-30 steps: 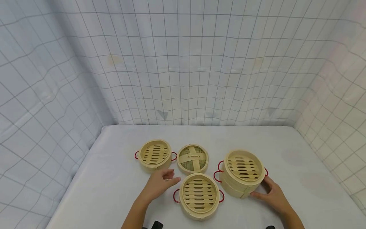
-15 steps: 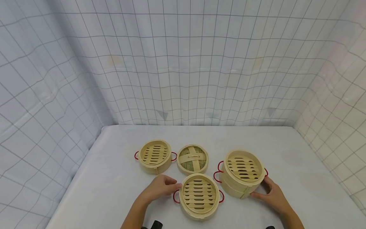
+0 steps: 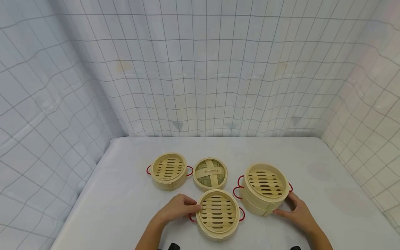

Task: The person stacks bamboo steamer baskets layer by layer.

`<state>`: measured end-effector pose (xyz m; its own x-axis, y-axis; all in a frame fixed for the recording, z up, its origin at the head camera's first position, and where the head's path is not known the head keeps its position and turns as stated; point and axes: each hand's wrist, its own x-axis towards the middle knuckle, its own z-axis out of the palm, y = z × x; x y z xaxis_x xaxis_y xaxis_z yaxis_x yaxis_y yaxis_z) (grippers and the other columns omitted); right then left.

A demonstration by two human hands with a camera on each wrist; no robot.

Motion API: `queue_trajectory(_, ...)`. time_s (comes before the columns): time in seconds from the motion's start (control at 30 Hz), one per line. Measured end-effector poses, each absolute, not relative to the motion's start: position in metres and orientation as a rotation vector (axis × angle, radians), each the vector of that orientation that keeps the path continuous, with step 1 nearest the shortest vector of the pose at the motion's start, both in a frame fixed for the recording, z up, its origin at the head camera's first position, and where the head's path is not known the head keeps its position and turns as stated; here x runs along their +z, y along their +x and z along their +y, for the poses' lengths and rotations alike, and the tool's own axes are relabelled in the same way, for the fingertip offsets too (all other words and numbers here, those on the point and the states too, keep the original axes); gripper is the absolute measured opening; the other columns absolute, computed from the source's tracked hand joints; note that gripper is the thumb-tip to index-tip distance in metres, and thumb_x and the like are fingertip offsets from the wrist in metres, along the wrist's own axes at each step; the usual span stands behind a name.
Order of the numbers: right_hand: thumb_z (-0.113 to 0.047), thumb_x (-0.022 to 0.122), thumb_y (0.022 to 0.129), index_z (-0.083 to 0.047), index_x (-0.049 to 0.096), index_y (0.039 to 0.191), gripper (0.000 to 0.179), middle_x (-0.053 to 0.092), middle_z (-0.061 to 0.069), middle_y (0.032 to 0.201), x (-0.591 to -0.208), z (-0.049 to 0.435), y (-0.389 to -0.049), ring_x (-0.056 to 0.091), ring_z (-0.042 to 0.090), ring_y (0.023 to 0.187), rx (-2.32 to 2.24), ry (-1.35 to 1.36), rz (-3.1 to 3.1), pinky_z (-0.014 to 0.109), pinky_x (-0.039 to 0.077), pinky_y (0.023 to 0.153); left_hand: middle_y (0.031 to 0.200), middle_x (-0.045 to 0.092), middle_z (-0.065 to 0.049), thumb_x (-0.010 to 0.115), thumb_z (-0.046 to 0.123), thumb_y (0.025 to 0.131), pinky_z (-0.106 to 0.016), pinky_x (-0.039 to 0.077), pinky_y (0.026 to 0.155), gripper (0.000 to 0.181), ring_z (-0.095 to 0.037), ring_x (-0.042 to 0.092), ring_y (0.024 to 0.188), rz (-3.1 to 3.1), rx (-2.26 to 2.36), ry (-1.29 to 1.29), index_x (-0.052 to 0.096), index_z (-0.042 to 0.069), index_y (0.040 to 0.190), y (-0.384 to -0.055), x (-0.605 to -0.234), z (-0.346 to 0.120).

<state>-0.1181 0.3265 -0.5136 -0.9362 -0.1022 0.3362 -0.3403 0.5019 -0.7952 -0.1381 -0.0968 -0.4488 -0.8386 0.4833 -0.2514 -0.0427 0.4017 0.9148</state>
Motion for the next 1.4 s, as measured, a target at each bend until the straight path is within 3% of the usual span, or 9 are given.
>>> queue_trajectory(0.53, -0.012, 0.084, 0.063, -0.001, 0.049, 0.128, 0.075, 0.038, -0.029, 0.127, -0.5131, 0.3262, -0.1177, 0.028, -0.012, 0.121, 1.386, 0.321, -2.549, 0.004, 0.019, 0.093, 0.060, 0.063, -0.002, 0.069, 0.036, 0.079, -0.025, 0.041, 0.049, 0.029, -0.011, 0.054, 0.055, 2.291, 1.397, 0.299, 0.074, 0.008, 0.076, -0.1339, -0.4470, -0.0928)
queue_trajectory(1.4, -0.012, 0.084, 0.064, -0.003, 0.048, 0.130, 0.076, 0.038, -0.025, 0.129, -0.5133, 0.3266, -0.1183, 0.028, -0.010, 0.122, 1.421, 0.344, -2.532, 0.004, 0.020, 0.093, 0.056, 0.062, -0.001, 0.068, 0.027, 0.079, -0.023, 0.040, 0.047, 0.025, -0.010, 0.053, 0.051, 2.292, 1.430, 0.257, 0.073, 0.003, 0.078, -0.1342, -0.4460, -0.0891)
